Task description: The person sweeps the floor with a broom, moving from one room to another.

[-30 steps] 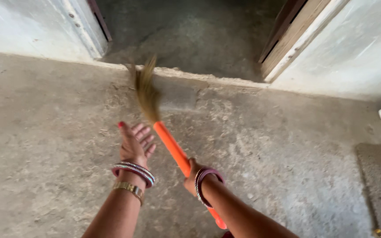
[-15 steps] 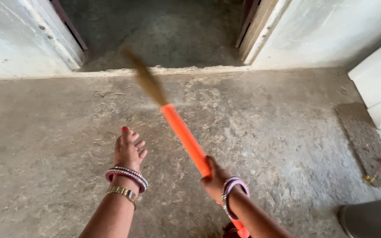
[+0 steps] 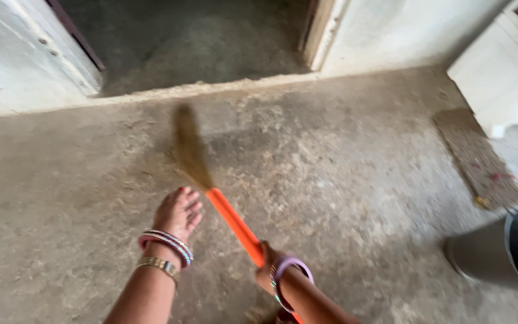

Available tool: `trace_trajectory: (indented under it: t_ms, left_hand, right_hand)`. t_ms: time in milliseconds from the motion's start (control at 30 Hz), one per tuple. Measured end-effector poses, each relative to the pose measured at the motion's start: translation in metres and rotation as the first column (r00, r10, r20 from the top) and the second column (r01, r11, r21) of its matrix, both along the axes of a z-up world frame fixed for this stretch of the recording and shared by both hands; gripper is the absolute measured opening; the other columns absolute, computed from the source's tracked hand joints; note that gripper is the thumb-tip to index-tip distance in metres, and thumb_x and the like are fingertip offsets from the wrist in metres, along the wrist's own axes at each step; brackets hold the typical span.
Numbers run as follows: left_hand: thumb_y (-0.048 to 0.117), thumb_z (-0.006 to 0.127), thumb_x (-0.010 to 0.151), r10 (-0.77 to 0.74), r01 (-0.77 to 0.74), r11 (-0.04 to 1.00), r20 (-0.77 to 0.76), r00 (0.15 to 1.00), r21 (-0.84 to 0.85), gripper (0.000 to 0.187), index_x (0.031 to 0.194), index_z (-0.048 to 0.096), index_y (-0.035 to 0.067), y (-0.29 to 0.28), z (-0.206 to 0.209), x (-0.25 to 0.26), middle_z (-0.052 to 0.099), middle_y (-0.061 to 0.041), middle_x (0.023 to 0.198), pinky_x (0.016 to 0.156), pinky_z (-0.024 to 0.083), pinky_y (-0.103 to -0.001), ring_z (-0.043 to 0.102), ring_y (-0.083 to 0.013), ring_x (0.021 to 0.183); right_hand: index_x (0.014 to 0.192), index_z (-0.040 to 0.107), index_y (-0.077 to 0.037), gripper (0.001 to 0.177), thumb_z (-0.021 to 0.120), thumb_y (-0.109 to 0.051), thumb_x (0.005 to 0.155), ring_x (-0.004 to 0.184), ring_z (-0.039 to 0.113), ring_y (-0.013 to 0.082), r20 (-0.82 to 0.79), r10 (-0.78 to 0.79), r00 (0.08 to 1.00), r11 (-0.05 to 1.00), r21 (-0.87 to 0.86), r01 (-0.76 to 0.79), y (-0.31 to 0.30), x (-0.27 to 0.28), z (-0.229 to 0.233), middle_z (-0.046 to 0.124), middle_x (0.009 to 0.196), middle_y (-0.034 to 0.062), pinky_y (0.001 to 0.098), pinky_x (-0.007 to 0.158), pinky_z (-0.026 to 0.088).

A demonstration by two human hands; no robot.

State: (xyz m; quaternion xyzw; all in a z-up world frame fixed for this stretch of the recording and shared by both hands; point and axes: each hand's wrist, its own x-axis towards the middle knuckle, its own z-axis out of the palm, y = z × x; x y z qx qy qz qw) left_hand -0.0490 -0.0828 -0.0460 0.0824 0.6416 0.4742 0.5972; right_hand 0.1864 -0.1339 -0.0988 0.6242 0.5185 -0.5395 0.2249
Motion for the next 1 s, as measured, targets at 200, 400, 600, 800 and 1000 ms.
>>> trace_trajectory:
  t_ms: [200,400,600,800,1000]
  left_hand:
    - [0.037,0.053,0.1,0.066,-0.066,0.998,0.023,0.998,0.001,0.044,0.139,0.056,0.017,-0.054,-0.007,0.013,0.065,-0.001,0.135,0.096,0.051,-0.037,0.063,-0.0174,0.113]
    - [0.037,0.054,0.099,0.065,-0.061,0.997,0.089,0.994,-0.042,0.042,0.136,0.056,0.018,-0.096,-0.004,0.052,0.066,-0.001,0.132,0.093,0.051,-0.038,0.063,-0.0174,0.109]
    - [0.038,0.054,0.099,0.043,-0.038,0.998,0.128,0.991,-0.042,0.043,0.137,0.055,0.019,-0.127,-0.022,0.04,0.066,0.001,0.128,0.088,0.052,-0.036,0.062,-0.0158,0.104]
    - [0.039,0.048,0.101,-0.084,0.086,0.977,0.018,0.996,-0.197,0.042,0.137,0.055,0.018,-0.169,-0.047,0.019,0.067,0.002,0.127,0.088,0.053,-0.036,0.064,-0.0167,0.105]
    - [0.042,0.041,0.104,-0.09,0.103,0.975,0.073,0.993,-0.198,0.047,0.142,0.052,0.017,-0.179,-0.036,0.002,0.063,0.001,0.134,0.095,0.052,-0.037,0.063,-0.0167,0.116]
  right_hand:
    - [0.142,0.04,-0.046,0.059,0.057,-0.015,0.094,0.092,0.064,0.0258,-0.15,-0.361,0.921,0.933,-0.042,0.358,-0.003,0.006,0.095,0.057,0.116,0.0068,0.0455,0.076,0.051]
    - [0.132,0.044,-0.013,0.048,0.06,-0.006,0.088,0.054,0.057,0.022,-0.213,-0.506,0.836,0.815,0.197,0.544,-0.02,0.04,0.106,0.058,0.076,0.0119,0.0411,0.047,0.048]
    - [0.133,0.041,-0.014,0.048,0.058,-0.006,0.09,0.057,0.06,0.0252,-0.014,-0.428,0.904,0.9,0.083,0.427,-0.064,0.007,0.085,0.061,0.075,0.0138,0.0418,0.049,0.047]
    - [0.14,0.036,-0.02,0.056,0.057,-0.008,0.09,0.059,0.065,0.0259,-0.055,-0.345,0.937,0.937,0.039,0.347,-0.097,-0.067,0.1,0.067,0.079,0.0167,0.0404,0.052,0.052]
    - [0.151,0.029,-0.027,0.074,0.063,-0.012,0.087,0.059,0.067,0.021,-0.29,-0.401,0.869,0.888,0.112,0.447,-0.099,-0.098,0.108,0.067,0.088,0.0077,0.039,0.051,0.06]
